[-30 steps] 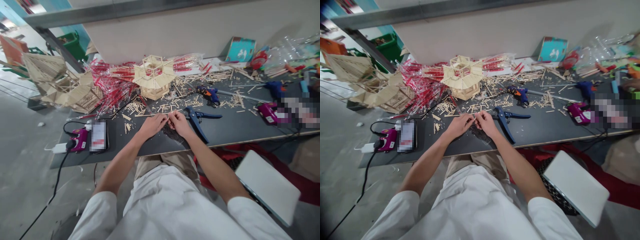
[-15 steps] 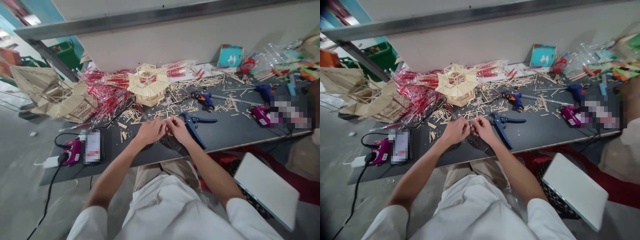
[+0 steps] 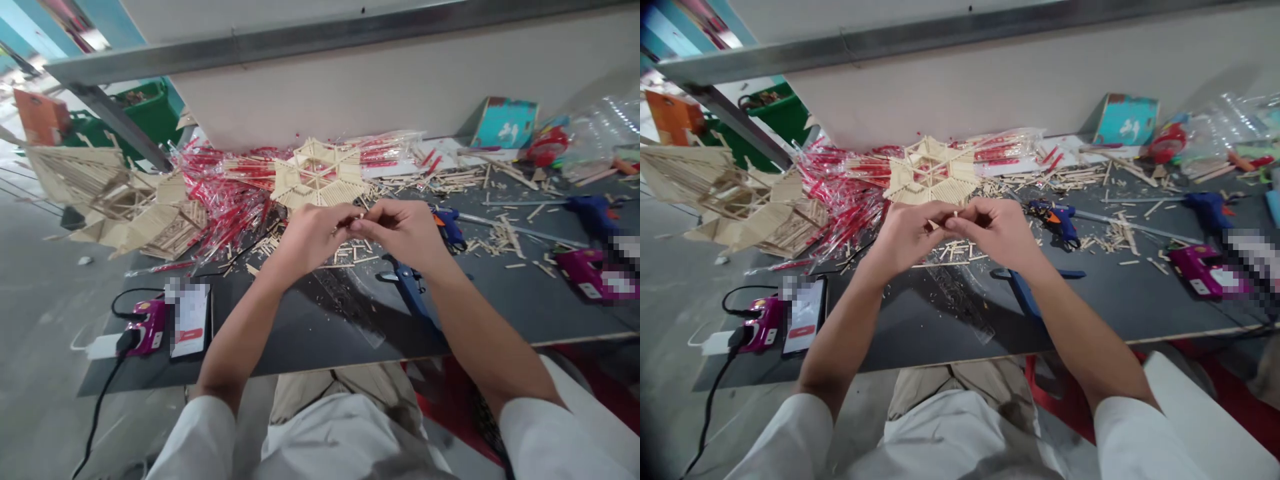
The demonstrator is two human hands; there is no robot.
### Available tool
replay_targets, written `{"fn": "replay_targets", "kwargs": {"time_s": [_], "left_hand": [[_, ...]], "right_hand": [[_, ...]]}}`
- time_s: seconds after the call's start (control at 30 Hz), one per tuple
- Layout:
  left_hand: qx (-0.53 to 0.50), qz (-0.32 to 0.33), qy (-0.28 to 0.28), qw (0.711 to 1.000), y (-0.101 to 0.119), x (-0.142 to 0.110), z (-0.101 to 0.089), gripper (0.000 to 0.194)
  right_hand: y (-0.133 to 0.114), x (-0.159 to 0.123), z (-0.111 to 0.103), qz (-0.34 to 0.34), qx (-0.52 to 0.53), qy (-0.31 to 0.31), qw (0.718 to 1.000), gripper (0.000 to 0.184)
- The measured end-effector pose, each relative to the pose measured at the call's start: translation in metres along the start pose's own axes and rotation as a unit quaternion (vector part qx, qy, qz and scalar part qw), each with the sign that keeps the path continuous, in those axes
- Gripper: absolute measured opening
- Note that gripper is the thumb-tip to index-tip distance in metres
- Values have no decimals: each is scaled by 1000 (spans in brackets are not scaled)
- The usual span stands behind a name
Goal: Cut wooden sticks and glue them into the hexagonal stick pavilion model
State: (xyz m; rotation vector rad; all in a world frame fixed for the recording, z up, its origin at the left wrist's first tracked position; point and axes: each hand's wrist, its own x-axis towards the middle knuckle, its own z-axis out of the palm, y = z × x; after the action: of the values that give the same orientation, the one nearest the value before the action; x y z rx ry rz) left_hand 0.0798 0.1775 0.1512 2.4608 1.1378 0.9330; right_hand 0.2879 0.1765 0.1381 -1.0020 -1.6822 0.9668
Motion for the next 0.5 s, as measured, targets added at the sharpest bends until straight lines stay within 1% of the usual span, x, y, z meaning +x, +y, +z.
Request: {"fn": "replay_targets", "kwargs": {"time_s": [0.1, 0.17, 0.23, 0.3, 0.37, 0.4, 0.43, 0.5], "left_hand": [[-46, -4, 2, 999, -7, 7, -2, 19], [-77, -7, 6, 997, -10, 12, -4, 18], [-102, -16, 19, 994, -13, 14, -8, 16], [-111, -42, 42, 992, -19, 14, -15, 15], [-101, -81, 59, 990, -29, 12, -24, 15], [-90, -103, 58, 989, -35, 10, -29, 15], [-81, -124, 45, 988, -41, 8, -35, 15], [-71, -159, 14, 985, -54, 5, -46, 18]], "right_hand": [[4, 13, 0, 20, -12, 5, 1000, 41], [4, 24, -2, 15, -31, 6, 999, 40], [0, 36, -5, 0, -60, -13, 998, 38], [-6, 46, -6, -23, -103, -51, 993, 33], [-13, 50, -5, -59, -159, -82, 982, 26], [-15, 49, -4, -81, -181, -91, 976, 23], [-18, 47, -2, -103, -193, -98, 971, 20], [-22, 37, 3, -135, -181, -132, 965, 14]]}}
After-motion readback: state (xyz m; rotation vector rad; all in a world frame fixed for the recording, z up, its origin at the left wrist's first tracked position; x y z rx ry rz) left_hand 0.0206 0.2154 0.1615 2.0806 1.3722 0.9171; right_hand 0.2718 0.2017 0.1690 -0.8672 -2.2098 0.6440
